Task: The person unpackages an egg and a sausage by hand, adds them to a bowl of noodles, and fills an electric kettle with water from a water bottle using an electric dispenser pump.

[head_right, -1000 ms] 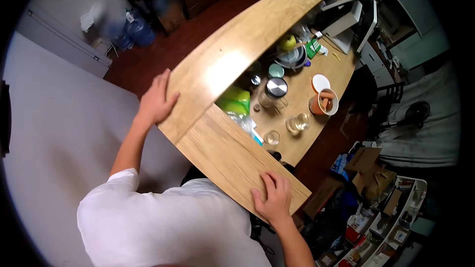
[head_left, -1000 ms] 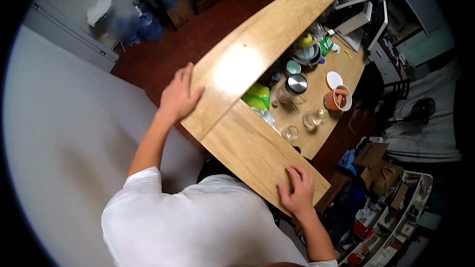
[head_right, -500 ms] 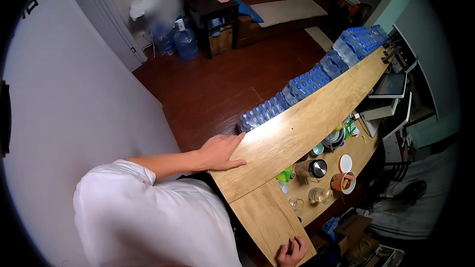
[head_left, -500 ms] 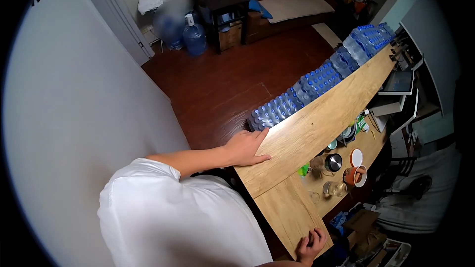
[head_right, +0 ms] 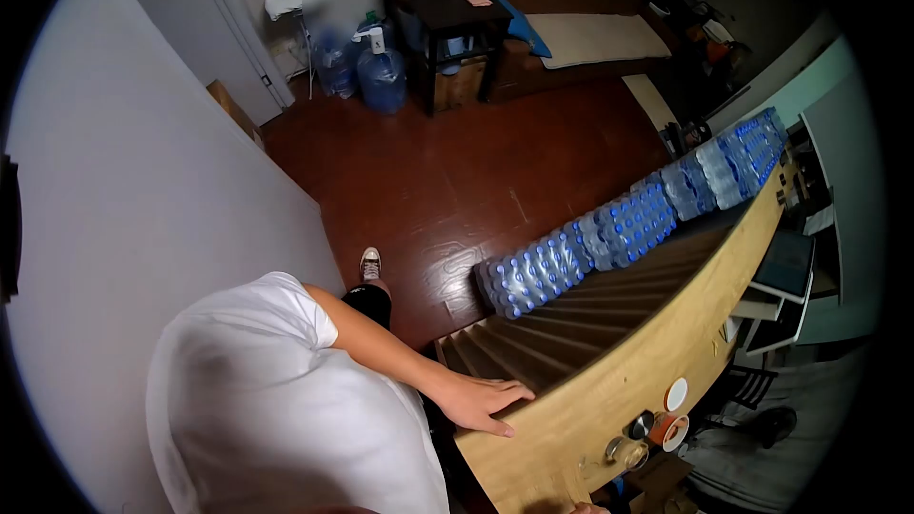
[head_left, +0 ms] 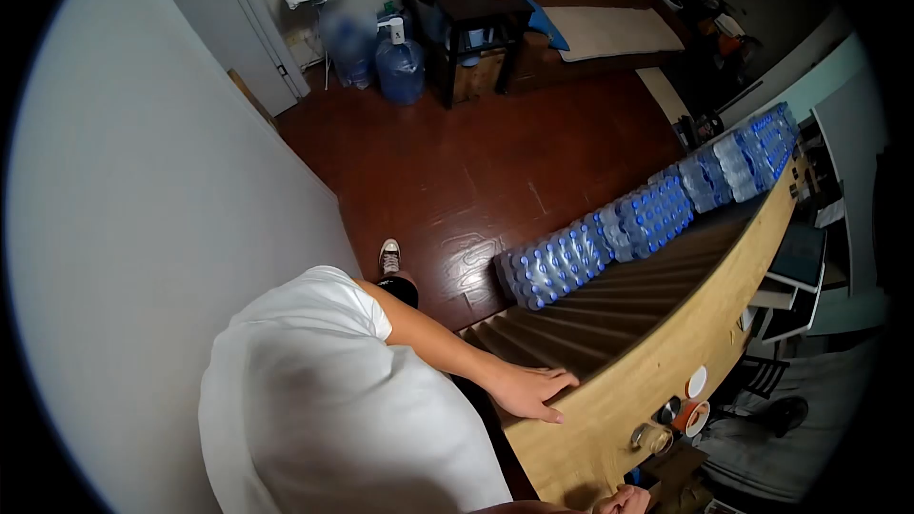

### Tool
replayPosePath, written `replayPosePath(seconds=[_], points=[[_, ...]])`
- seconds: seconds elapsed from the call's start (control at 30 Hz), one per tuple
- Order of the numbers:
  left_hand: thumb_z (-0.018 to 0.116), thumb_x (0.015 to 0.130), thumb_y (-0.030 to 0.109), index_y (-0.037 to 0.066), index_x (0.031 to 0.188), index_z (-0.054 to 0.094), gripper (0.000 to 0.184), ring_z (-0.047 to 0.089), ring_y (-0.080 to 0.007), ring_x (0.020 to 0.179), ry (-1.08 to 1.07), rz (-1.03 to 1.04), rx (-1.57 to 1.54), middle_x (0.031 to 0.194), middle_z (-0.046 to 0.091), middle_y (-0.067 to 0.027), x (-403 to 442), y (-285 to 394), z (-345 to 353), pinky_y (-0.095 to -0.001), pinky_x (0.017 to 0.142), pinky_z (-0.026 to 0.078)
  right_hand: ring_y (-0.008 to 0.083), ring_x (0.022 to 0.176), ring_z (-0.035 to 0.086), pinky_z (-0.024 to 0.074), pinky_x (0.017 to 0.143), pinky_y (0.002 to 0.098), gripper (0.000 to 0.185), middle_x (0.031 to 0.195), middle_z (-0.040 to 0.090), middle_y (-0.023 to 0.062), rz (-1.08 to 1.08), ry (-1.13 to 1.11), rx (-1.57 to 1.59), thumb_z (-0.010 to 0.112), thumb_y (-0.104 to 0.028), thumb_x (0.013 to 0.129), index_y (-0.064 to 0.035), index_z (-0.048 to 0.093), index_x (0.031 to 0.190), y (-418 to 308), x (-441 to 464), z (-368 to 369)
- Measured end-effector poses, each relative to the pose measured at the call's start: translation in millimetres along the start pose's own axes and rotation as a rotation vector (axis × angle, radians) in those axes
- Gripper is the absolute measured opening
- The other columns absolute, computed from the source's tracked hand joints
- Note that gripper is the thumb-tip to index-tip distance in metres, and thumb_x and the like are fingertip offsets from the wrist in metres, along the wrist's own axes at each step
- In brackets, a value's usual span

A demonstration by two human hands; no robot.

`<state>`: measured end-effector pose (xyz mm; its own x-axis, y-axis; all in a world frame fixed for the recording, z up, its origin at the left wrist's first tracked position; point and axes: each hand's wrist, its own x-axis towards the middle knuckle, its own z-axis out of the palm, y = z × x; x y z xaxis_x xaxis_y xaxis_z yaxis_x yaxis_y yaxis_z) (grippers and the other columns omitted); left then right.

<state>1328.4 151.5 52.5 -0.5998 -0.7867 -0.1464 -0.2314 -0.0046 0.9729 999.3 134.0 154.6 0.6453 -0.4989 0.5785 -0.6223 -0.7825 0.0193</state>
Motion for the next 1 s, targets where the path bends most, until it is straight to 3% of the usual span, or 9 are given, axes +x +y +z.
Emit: replayPosePath(seconds=[0.1, 0.13, 0.17, 0.3, 0.4, 0.53, 0.67, 0.83, 1.0], points=[[0.055, 0.096, 0.041, -0.006, 0.142, 0.028, 0.071, 0.046, -0.0386, 0.128, 0.115, -0.004, -0.069, 0.135, 0.047, -0.0275, -55.8, -46.9, -84.3, -0.0433, 0.106, 0.039, 0.0302, 0.051, 0.053, 0.0442, 0.047, 0.0399, 0.04, 0.06, 0.056, 0.0164, 0.249, 0.135, 0.167, 0.054, -0.024, 0.099, -0.0035, 0.064, 0.066, -59.9, 84.2, 65.9], [0.056, 0.096, 0.04, -0.004, 0.141, 0.029, 0.069, 0.051, -0.0377, 0.122, 0.105, -0.07, -0.066, 0.13, 0.052, -0.0247, -80.2, -59.2, -122.9, -0.0435, 0.102, 0.042, 0.0281, 0.06, 0.053, 0.0398, 0.054, 0.0369, 0.023, 0.07, 0.056, 0.0143, 0.495, -0.077, 0.178, 0.053, -0.009, 0.089, 0.0037, 0.057, 0.071, -81.3, 107.3, 74.8], [0.056, 0.095, 0.038, -0.003, 0.141, 0.03, 0.067, 0.056, -0.0368, 0.116, 0.097, -0.135, -0.063, 0.125, 0.058, -0.0219, -106.0, -69.3, -161.9, -0.0436, 0.098, 0.045, 0.0245, 0.046, 0.043, 0.0295, 0.045, 0.0352, 0.034, 0.055, 0.047, 0.0098, 0.346, 0.032, 0.176, 0.048, -0.006, 0.094, 0.0021, 0.052, 0.062, -98.8, 138.3, 100.1], [0.058, 0.095, 0.034, 0.0, 0.14, 0.033, 0.063, 0.061, -0.0368, 0.108, 0.388, -0.333, 0.017, 0.121, 0.06, -0.0206, -185.8, -117.2, -283.7, -0.0425, 0.092, 0.048, 0.0301, 0.062, 0.053, 0.0395, 0.055, 0.0382, 0.012, 0.07, 0.057, 0.013, 0.194, -0.147, 0.357, 0.057, -0.006, 0.083, -0.0014, 0.058, 0.073, -127.2, 241.6, 169.7], [0.06, 0.094, 0.032, 0.0, 0.138, 0.036, 0.059, 0.06, -0.0326, 0.112, 0.659, -0.347, 0.011, 0.119, 0.061, -0.0175, -232.0, -143.7, -355.2, -0.0419, 0.094, 0.048, 0.0235, 0.047, 0.043, 0.0292, 0.046, 0.0345, 0.028, 0.054, 0.051, 0.0077, -0.003, 0.039, 0.533, 0.053, -0.005, 0.09, -0.0022, 0.054, 0.062, -180.8, 353.8, 240.5], [0.065, 0.092, 0.024, -0.001, 0.135, 0.04, 0.055, 0.06, -0.0243, 0.107, 0.944, -0.277, -0.1, 0.115, 0.062, -0.013, -284.3, -163.3, -430.7, -0.0375, 0.093, 0.048, 0.0246, 0.054, 0.057, 0.0445, 0.052, 0.0315, 0.004, 0.066, 0.061, 0.0108, 0.046, -0.064, 0.763, 0.061, -0.002, 0.082, -0.0012, 0.06, 0.079, -227.7, 443.1, 335.6], [0.063, 0.093, 0.02, 0.0, 0.133, 0.043, 0.049, 0.062, -0.0205, 0.101, 1.084, -0.267, -0.231, 0.109, 0.065, -0.0097, -328.7, -206.1, -486.1, -0.0352, 0.093, 0.049, 0.0153, 0.061, 0.061, 0.0493, 0.059, 0.0267, 0.01, 0.075, 0.064, 0.0098, 0.079, -0.225, 0.908, 0.067, -0.004, 0.085, 0.0005, 0.062, 0.092, -292.2, 559.7, 436.3], [0.063, 0.094, 0.018, 0.002, 0.132, 0.045, 0.045, 0.062, -0.0196, 0.104, 1.184, -0.315, -0.274, 0.108, 0.065, -0.0099, -377.9, -259.1, -578.1, -0.0339, 0.094, 0.048, 0.0079, 0.083, 0.055, 0.0484, 0.077, 0.0228, 0.032, 0.088, 0.058, -0.0005, 0.176, -0.455, 1.449, 0.071, -0.009, 0.088, -0.0038, 0.054, 0.114, -349.5, 728.9, 667.8], [0.059, 0.096, 0.009, 0.001, 0.125, 0.049, 0.031, 0.062, -0.018, 0.104, 1.412, -0.316, -0.431, 0.11, 0.064, -0.0115, -409.0, -316.1, -701.9, -0.0303, 0.094, 0.047, 0.015, 0.09, 0.058, 0.0488, 0.083, 0.0288, 0.053, 0.095, 0.059, 0.0046, 0.273, -0.403, 1.347, 0.079, -0.025, 0.081, 0.0005, 0.053, 0.119, -450.2, 953.3, 902.0]])
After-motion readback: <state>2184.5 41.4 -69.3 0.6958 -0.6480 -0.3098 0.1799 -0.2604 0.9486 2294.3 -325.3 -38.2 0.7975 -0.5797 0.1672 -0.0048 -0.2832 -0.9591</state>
